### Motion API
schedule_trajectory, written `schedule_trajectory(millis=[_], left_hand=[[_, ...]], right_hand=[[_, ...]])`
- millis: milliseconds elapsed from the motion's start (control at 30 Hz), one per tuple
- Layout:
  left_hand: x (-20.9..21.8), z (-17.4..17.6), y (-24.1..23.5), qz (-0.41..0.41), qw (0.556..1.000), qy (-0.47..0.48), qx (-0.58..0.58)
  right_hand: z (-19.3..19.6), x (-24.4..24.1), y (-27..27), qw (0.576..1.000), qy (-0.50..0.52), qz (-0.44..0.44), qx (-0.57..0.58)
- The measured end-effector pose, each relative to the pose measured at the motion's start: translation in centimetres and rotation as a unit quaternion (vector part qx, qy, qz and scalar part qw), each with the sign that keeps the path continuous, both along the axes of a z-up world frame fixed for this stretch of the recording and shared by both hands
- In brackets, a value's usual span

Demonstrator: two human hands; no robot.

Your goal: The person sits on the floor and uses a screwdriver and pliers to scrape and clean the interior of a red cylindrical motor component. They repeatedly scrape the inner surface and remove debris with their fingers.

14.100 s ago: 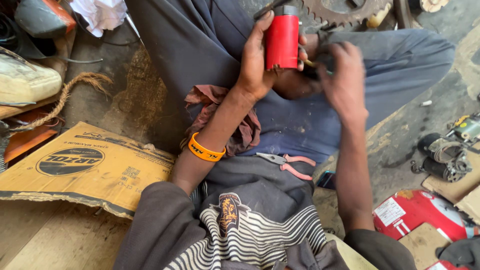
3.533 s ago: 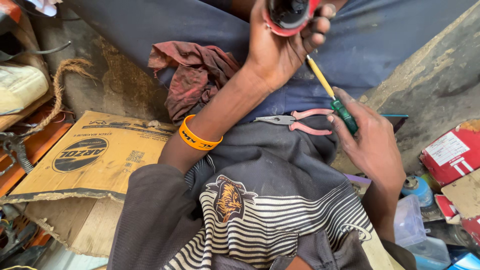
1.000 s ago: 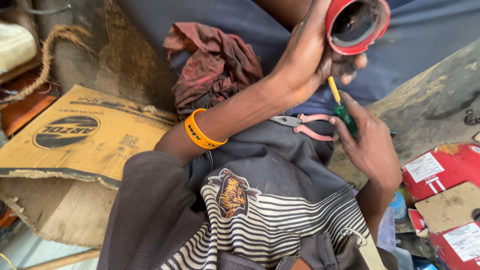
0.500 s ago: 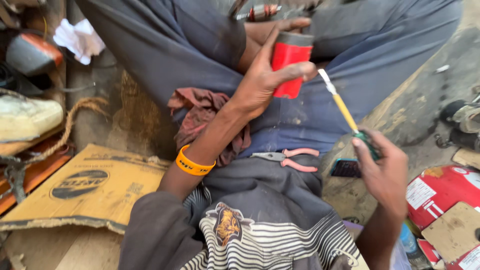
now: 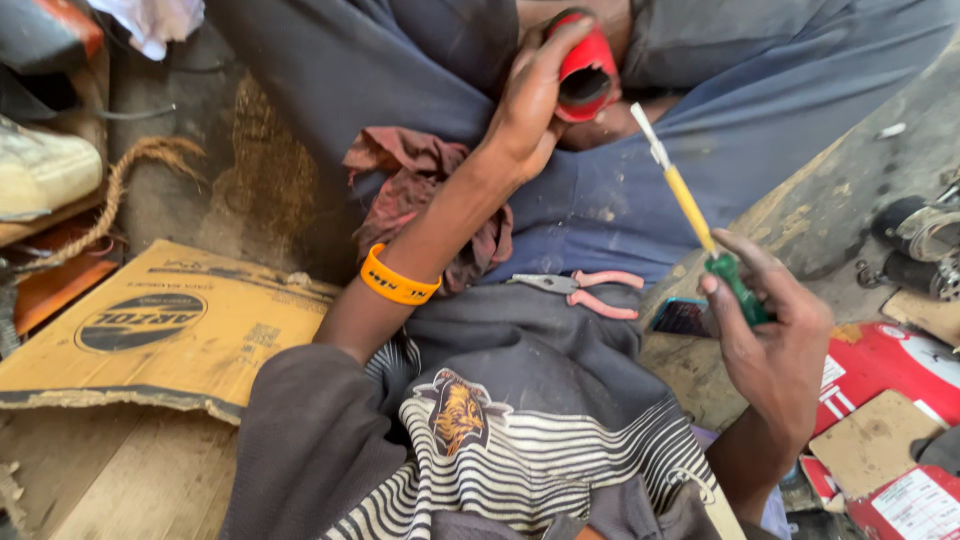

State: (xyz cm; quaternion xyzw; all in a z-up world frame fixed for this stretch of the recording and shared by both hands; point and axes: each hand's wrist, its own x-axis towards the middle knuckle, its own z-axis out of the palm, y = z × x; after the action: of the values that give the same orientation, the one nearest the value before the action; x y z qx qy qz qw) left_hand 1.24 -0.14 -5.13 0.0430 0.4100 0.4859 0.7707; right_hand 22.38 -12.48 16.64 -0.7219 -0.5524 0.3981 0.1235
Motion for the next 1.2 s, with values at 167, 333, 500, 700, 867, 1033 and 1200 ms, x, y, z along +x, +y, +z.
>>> schedule_trajectory(millis=[167,333,500,700,867,1033,1200], left_hand=[[-0.1,-0.3,-0.4,-0.034,0.996,-0.072,0.051],[-0.6,-0.3,0.0,-0.076,0.995,-0.044,0.040],[0.1,-0.2,-0.3,-0.085,0.995,0.034,0.027],[0.0,-1.0,-0.3,-0.082,0.995,0.000,0.061],[-0.1,-1.2,-0.2,-0.094,0.993,0.032,0.056],[0.1,-1.0,-0.2,-0.117,0.991,0.054,0.031],[0.2,-2.0,-0.6,-0.115,0.989,0.075,0.049]], right_hand=[[1.6,-2.2,2.8,0.990,-0.092,0.104,0.025],[3.2,-3.8,6.7,0.964,-0.129,0.211,0.095],[3.8,-4.3,9.7,0.917,-0.236,0.314,0.070],[4.8,-4.2,10.7,0.910,-0.248,0.329,0.050],[6.0,-3.2,9.9,0.933,-0.195,0.301,-0.011],[3.8,-2.9,8.7,0.950,-0.176,0.256,0.015],[1.4,-3.3,6.8,0.980,-0.089,0.180,0.014]])
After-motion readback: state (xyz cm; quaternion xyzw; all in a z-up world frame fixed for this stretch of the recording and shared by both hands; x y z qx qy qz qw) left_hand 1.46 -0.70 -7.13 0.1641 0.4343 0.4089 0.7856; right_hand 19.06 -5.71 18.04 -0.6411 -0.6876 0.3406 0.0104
